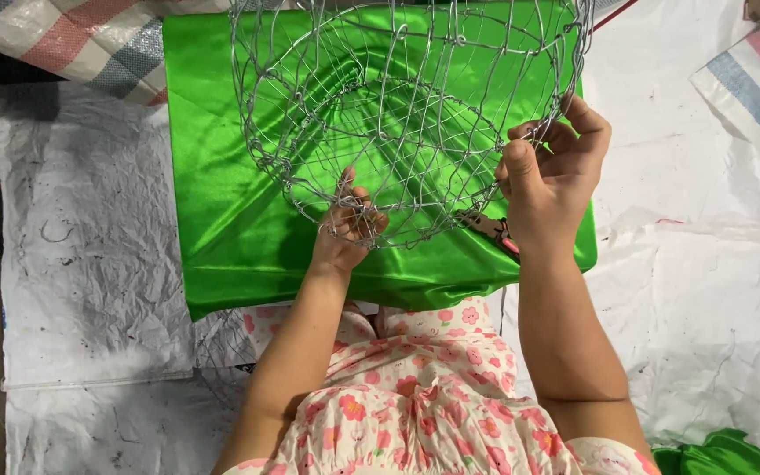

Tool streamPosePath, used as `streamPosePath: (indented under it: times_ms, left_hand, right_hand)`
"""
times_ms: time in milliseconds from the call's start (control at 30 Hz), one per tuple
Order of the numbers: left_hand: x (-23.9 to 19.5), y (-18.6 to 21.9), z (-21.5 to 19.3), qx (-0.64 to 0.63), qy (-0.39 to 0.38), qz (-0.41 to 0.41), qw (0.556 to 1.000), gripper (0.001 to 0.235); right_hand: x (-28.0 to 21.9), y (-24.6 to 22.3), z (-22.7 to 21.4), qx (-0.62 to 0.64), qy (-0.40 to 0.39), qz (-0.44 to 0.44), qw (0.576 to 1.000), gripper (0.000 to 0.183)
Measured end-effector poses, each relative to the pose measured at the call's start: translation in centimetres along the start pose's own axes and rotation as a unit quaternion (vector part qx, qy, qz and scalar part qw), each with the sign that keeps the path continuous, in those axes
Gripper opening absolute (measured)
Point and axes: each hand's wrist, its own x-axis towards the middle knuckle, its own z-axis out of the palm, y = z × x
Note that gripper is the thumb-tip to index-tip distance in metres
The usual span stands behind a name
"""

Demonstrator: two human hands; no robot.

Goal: Using pliers to bend and secure wire joints on a mesh structure to finalize its shape.

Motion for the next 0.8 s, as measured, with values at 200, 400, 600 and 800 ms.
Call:
streamPosePath:
  times_ms: [200,400,600,800]
  left_hand:
    - [0.4,-0.2,-0.7,-0.014,-0.065,0.011,0.998,0.049]
    - [0.4,0.1,0.7,0.003,-0.095,-0.013,0.995,0.048]
    - [1.1,1.0,0.5,0.021,-0.055,-0.036,0.998,0.038]
    - [0.9,0.0,0.4,0.018,-0.021,-0.07,0.997,0.037]
  right_hand:
    - [-0.2,0.2,0.0,0.01,-0.002,0.001,1.0,0.059]
    - [-0.3,0.9,0.3,0.007,0.003,-0.013,1.0,0.057]
    - [-0.5,1.1,0.8,0.012,0.002,-0.027,1.0,0.057]
    - [-0.8,0.5,0.8,-0.011,-0.014,-0.046,0.999,0.058]
